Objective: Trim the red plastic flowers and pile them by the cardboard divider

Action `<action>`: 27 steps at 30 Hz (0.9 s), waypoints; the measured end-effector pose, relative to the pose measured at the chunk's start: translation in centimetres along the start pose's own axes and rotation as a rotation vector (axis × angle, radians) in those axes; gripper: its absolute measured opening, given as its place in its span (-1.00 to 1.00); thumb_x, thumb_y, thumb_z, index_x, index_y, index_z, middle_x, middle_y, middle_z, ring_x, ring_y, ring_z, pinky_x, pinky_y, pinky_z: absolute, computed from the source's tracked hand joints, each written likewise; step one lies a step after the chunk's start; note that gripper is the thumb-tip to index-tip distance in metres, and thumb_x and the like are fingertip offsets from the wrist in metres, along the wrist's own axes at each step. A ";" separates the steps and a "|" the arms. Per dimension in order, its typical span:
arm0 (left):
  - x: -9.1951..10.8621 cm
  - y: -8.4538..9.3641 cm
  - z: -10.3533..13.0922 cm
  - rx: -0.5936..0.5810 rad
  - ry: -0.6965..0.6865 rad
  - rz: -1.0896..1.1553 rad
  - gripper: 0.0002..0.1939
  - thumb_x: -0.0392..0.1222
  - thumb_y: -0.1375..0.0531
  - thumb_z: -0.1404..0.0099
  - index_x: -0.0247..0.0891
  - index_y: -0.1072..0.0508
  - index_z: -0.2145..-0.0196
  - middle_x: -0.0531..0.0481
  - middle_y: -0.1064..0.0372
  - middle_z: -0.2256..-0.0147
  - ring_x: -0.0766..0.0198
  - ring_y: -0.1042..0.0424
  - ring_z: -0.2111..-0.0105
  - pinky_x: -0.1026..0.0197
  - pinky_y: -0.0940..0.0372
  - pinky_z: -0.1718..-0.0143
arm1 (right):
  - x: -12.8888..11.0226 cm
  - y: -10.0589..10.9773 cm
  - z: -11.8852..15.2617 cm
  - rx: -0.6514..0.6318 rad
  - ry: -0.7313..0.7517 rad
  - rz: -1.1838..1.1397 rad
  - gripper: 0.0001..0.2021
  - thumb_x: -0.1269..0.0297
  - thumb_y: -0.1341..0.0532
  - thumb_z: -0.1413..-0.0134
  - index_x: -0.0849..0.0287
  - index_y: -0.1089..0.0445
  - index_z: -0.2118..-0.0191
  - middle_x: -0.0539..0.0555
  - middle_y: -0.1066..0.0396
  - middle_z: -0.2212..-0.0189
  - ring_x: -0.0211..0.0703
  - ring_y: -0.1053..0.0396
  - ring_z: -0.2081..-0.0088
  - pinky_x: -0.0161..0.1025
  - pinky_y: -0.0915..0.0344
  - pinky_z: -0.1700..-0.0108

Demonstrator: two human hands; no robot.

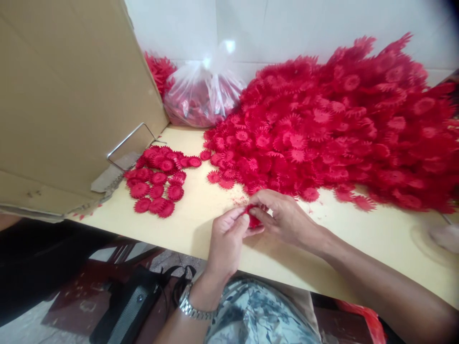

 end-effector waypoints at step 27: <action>-0.2 1.2 0.1 0.105 -0.046 -0.217 -0.62 0.10 -0.22 -0.08 -0.29 -0.32 0.59 0.19 -0.10 0.70 0.54 -0.02 0.76 0.43 0.06 0.78 | -1.1 0.3 0.5 -0.017 -0.103 -0.369 -0.81 0.19 -0.18 -0.09 0.20 -0.33 0.42 0.01 -0.33 0.50 -0.29 -0.28 0.45 -0.35 -0.19 0.42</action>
Point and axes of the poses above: each hand's wrist, its own z-axis away from the middle knuckle, its own y-axis out of the back of the hand, x = y × z, the point moved 2 cm from there along -z, towards the middle knuckle
